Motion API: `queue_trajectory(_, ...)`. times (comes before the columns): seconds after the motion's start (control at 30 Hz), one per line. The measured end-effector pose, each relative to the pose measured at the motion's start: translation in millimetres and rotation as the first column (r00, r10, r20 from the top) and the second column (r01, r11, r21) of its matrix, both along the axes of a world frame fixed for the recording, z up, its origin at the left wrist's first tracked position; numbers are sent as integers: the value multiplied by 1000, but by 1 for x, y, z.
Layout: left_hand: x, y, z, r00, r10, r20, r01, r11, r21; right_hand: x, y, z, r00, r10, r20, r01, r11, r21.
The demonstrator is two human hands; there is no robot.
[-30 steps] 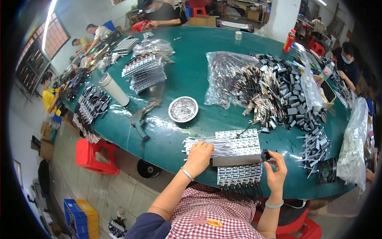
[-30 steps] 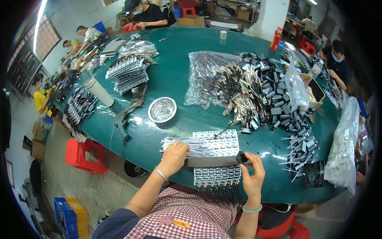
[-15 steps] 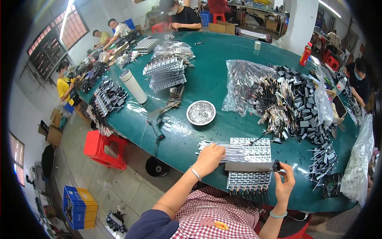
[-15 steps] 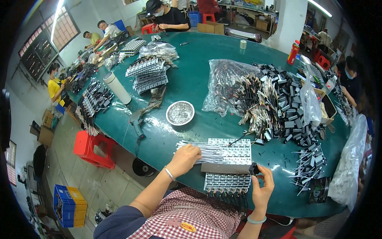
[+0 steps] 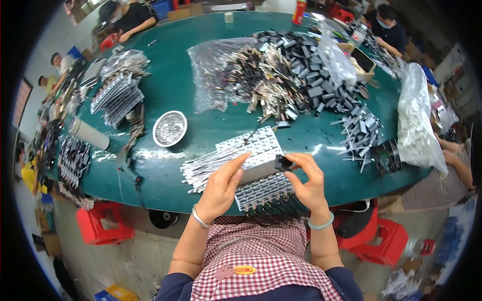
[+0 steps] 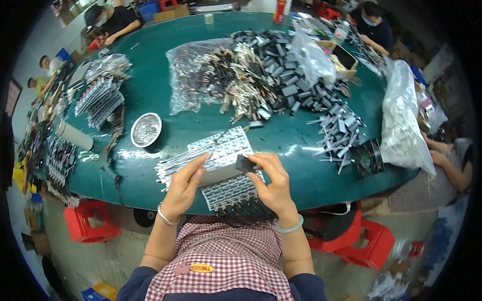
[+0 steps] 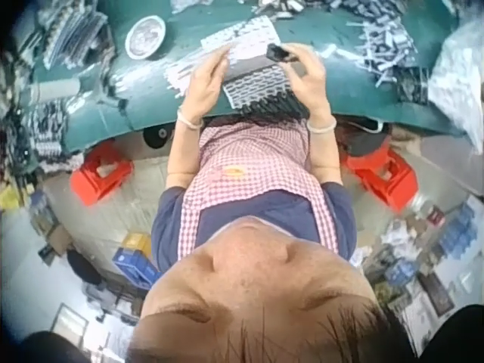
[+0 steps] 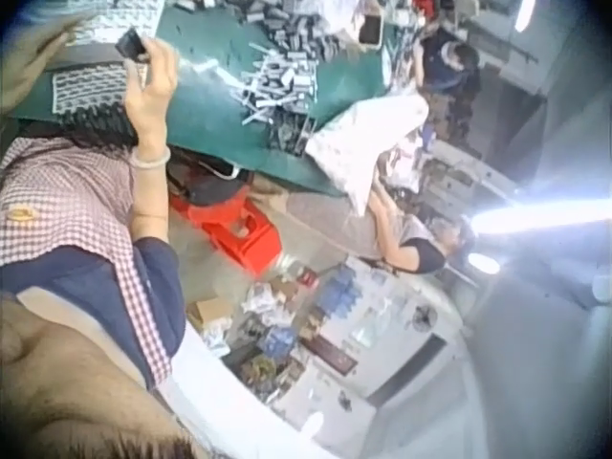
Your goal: The person assembles electronic modules by hand, fitting plastic housings onto small circuit boards with attached wires.
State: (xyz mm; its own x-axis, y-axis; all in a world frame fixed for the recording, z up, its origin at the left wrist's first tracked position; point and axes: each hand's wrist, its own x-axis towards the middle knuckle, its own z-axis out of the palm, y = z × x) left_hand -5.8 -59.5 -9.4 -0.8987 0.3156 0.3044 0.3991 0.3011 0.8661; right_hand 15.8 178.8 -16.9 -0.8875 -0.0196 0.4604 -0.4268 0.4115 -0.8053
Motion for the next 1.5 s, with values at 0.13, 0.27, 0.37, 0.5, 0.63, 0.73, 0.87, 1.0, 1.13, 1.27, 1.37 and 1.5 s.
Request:
queue_trajectory(0.13, 4, 23, 13, 982, -86, 167, 77, 995, 60, 6, 8, 1, 1000, -12, -24, 14, 998, 61)
queue_trajectory(0.27, 4, 30, 19, 997, -65, 49, 67, 997, -34, 9, 10, 2, 998, -4, -55, 9, 996, 90)
queue_trajectory(0.37, 5, 35, 21, 999, -32, 9, 32, 999, 13, 10, 9, 5, 997, 11, -81, -1, 993, 121)
queue_trajectory(0.5, 3, 35, 20, 999, -41, -29, 40, 999, -33, 11, 7, 7, 997, 24, -77, -14, 991, 134)
queue_trajectory(0.63, 2, 36, 21, 999, -29, -19, 28, 998, -60, 10, 7, 10, 994, 55, -93, -40, 986, 160)
queue_trajectory(0.73, 1, 36, 23, 999, -40, -18, 38, 993, -112, 11, 6, 9, 995, 34, -90, -20, 989, 147)
queue_trajectory(0.87, 1, 36, 20, 999, -43, -10, 41, 990, -132, 13, 7, 11, 997, 32, -76, -19, 987, 161)
queue_trajectory(1.0, 1, 34, 21, 999, -36, 0, 36, 985, -169, 13, 7, 14, 990, 36, -136, 0, 966, 258)
queue_trajectory(1.13, -2, 30, 21, 995, -92, 44, 100, 955, -278, 12, 10, 18, 968, 92, -233, 38, 864, 502)
queue_trajectory(1.27, -3, 27, 22, 989, -125, 75, 143, 928, -344, 15, 12, 25, 961, 157, -227, 10, 802, 598)
queue_trajectory(1.37, -3, 25, 24, 981, -144, 130, 180, 924, -337, 16, 15, 23, 968, 192, -163, -66, 816, 575)
queue_trajectory(1.5, 0, 28, 23, 985, -158, 72, 173, 939, -298, 18, 16, 15, 972, 204, -120, -128, 879, 459)
